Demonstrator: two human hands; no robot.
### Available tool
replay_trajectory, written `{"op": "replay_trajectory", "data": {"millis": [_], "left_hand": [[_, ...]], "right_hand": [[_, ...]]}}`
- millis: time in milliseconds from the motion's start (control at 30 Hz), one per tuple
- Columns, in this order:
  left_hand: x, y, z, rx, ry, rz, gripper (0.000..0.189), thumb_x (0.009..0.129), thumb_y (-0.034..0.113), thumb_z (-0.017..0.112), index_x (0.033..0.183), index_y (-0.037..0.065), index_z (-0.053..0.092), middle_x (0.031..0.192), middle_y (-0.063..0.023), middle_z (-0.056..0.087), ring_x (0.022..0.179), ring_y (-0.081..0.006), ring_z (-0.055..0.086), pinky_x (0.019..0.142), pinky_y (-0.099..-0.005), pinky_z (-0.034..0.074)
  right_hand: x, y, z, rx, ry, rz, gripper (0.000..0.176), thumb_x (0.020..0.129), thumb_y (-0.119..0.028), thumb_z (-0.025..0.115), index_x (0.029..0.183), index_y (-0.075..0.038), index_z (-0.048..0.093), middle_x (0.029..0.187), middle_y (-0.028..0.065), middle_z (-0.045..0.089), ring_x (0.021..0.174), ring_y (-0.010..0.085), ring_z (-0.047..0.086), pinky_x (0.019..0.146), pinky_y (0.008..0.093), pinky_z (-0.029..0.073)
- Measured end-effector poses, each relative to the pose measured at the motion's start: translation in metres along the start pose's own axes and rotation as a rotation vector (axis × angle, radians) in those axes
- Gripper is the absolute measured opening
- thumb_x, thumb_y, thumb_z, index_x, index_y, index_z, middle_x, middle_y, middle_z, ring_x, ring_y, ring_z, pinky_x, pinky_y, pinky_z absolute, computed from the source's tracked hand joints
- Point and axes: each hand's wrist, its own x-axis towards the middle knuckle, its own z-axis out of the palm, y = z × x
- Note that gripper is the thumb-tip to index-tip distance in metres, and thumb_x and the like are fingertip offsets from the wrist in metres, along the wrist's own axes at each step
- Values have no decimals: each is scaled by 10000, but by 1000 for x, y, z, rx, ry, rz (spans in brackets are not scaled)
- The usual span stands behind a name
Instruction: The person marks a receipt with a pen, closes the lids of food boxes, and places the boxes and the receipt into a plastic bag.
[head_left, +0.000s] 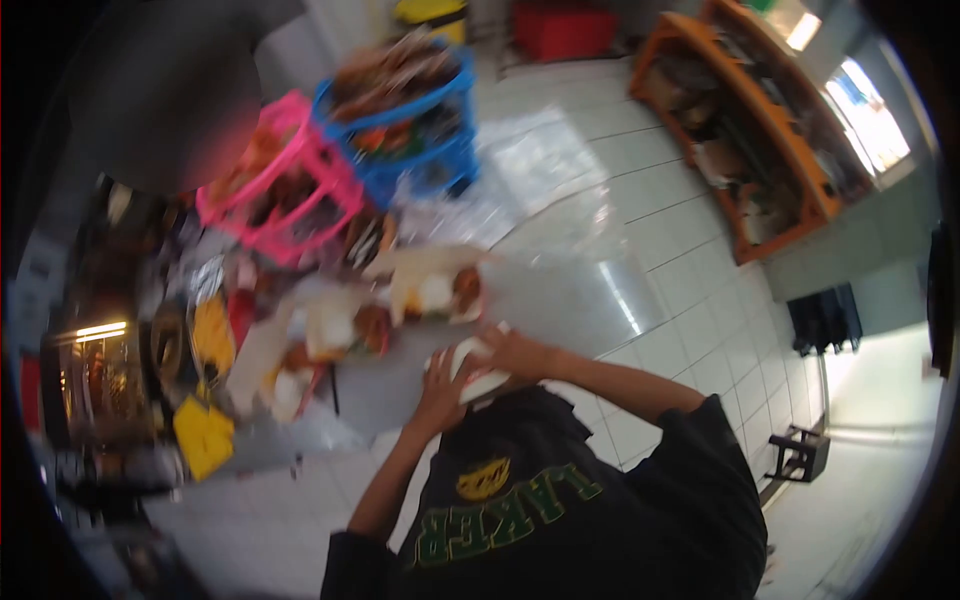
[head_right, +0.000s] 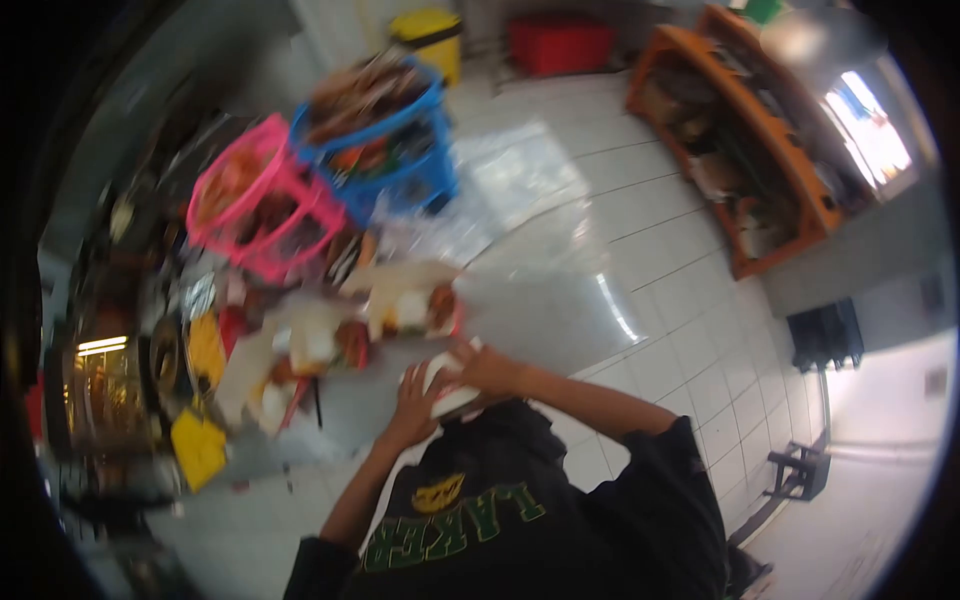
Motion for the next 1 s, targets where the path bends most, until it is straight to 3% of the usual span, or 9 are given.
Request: {"op": "replay_trajectory", "data": {"millis": [67, 233, 500, 667, 733, 800, 833, 900, 1000], "left_hand": [[-5, 3, -7, -5, -140, -23, 920, 734, 51, 669, 1553, 86, 253, 1633, -185, 145, 1488, -506, 100, 1127, -696, 209], [-30, -1, -3, 42, -78, 88, 615, 894, 395, 695, 1468, 342, 481, 1611, -17, 322, 1493, -406, 205, 1137, -664, 231], [-20, -10, 27, 117, 49, 101, 565, 910, 359, 671, 1447, 387, 499, 1591, 26, 357, 1475, -351, 284, 1141, -636, 266], [-3, -10, 15, 67, -25, 125, 558, 951, 437, 593, 1484, 396, 434, 1605, 15, 334, 1495, -338, 250, 1135, -674, 241], [-4, -5, 8, 39, -1, 69, 633, 962, 485, 575, 1521, 241, 404, 1608, -68, 319, 1495, -352, 238, 1164, -657, 166], [4, -11, 29, -193, 473, -178, 685, 967, 435, 595, 1497, 52, 388, 1575, -198, 328, 1484, -368, 252, 1192, -553, 185], [19, -22, 36, -157, 502, -193, 685, 967, 435, 595, 1497, 52, 388, 1575, -198, 328, 1484, -368, 252, 1192, -553, 185], [48, -38, 48, -627, 925, -667, 679, 967, 355, 611, 1444, -66, 375, 1524, -299, 338, 1461, -385, 289, 1175, -441, 250], [88, -66, 34, -807, 999, -734, 566, 965, 283, 587, 1373, -78, 431, 1332, -285, 497, 1280, -384, 478, 1064, -422, 381]], "right_hand": [[-2, 10, 17, 3, -13, 23, 790, 683, -587, 802, 1353, -276, 523, 1414, 224, 424, 1348, 436, 378, 1001, 556, 424], [-11, 13, 18, 88, 36, 9, 845, 679, -544, 823, 1397, -246, 493, 1505, 219, 344, 1399, 447, 316, 1064, 564, 389], [-12, 24, -10, -71, -253, -12, 758, 790, -473, 745, 1462, -286, 449, 1570, 192, 283, 1388, 461, 328, 1075, 555, 424], [-33, 33, 9, -194, -38, -12, 688, 868, -615, 619, 1462, -305, 462, 1568, 191, 295, 1381, 452, 335, 1097, 582, 354], [-33, 33, 3, -142, -13, 17, 653, 903, -594, 596, 1428, -221, 493, 1545, 204, 325, 1396, 436, 319, 1116, 580, 290], [-23, 44, 10, 104, 264, 182, 596, 898, -491, 664, 1327, -97, 539, 1440, 210, 461, 1348, 391, 413, 1075, 527, 359], [-10, 55, 9, 129, 255, 321, 539, 903, -409, 681, 1287, -62, 530, 1300, 208, 552, 1237, 377, 506, 1005, 504, 414], [18, 93, 31, 249, 305, 503, 474, 910, -309, 694, 1236, -20, 508, 1011, 181, 666, 950, 331, 646, 805, 439, 506], [63, 127, 54, 525, 364, 592, 484, 911, -261, 677, 1266, -2, 474, 808, 147, 679, 689, 286, 685, 602, 376, 535]]}}
